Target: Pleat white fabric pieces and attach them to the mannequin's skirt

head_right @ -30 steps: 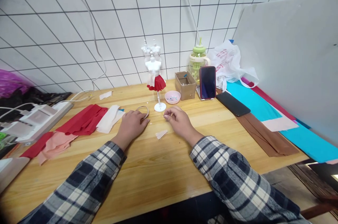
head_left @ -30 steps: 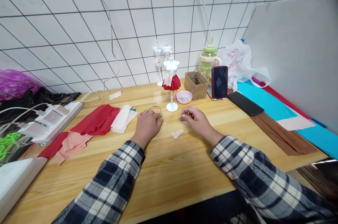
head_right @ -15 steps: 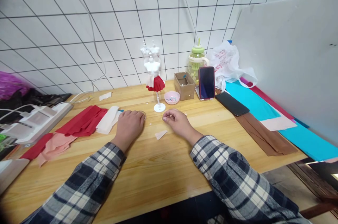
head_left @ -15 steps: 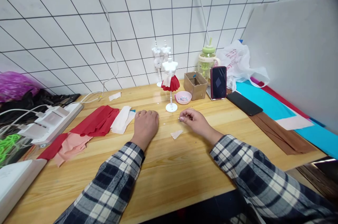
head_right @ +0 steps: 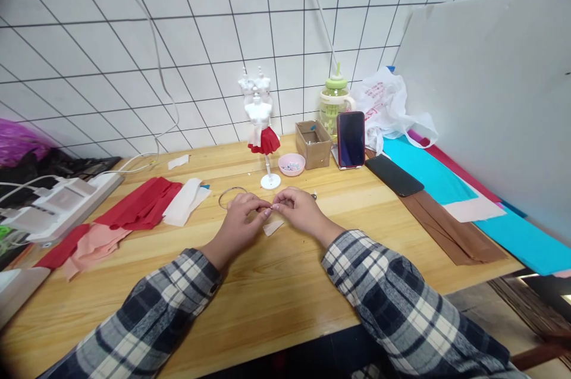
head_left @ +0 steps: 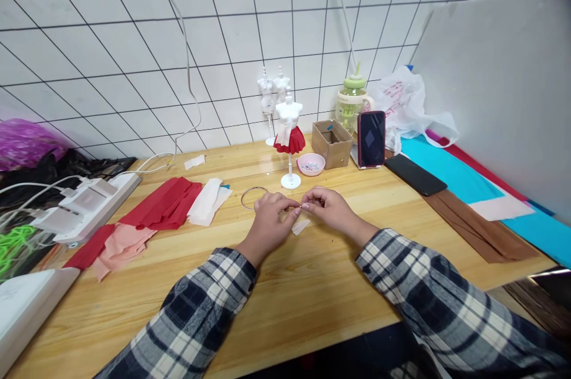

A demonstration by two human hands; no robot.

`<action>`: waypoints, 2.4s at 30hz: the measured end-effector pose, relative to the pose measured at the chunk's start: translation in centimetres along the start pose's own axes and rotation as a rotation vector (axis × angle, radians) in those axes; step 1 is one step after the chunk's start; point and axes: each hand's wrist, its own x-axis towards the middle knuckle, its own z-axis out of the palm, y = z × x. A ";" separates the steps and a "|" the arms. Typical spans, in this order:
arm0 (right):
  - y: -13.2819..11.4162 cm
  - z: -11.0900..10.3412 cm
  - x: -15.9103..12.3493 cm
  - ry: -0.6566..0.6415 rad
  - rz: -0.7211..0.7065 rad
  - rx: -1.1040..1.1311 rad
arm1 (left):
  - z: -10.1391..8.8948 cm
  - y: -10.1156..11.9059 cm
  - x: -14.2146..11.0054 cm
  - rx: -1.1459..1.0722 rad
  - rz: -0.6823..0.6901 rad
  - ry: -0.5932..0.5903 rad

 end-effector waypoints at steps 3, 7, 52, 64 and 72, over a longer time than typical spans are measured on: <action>-0.2 0.1 -0.1 -0.004 -0.007 -0.033 | 0.0 -0.2 0.0 0.026 0.054 0.017; -0.2 0.3 -0.2 -0.007 0.023 -0.023 | -0.1 -0.4 -0.1 0.031 0.150 0.065; -1.1 -0.3 -1.2 0.056 -0.261 -0.562 | 0.1 -0.7 -0.3 0.140 0.203 0.094; -1.6 0.0 -1.0 0.083 -0.156 -0.401 | -0.1 -0.6 -0.5 0.246 0.293 0.115; -0.7 0.2 -0.6 0.087 -0.052 -0.221 | 0.0 -0.8 -0.6 0.226 0.343 0.163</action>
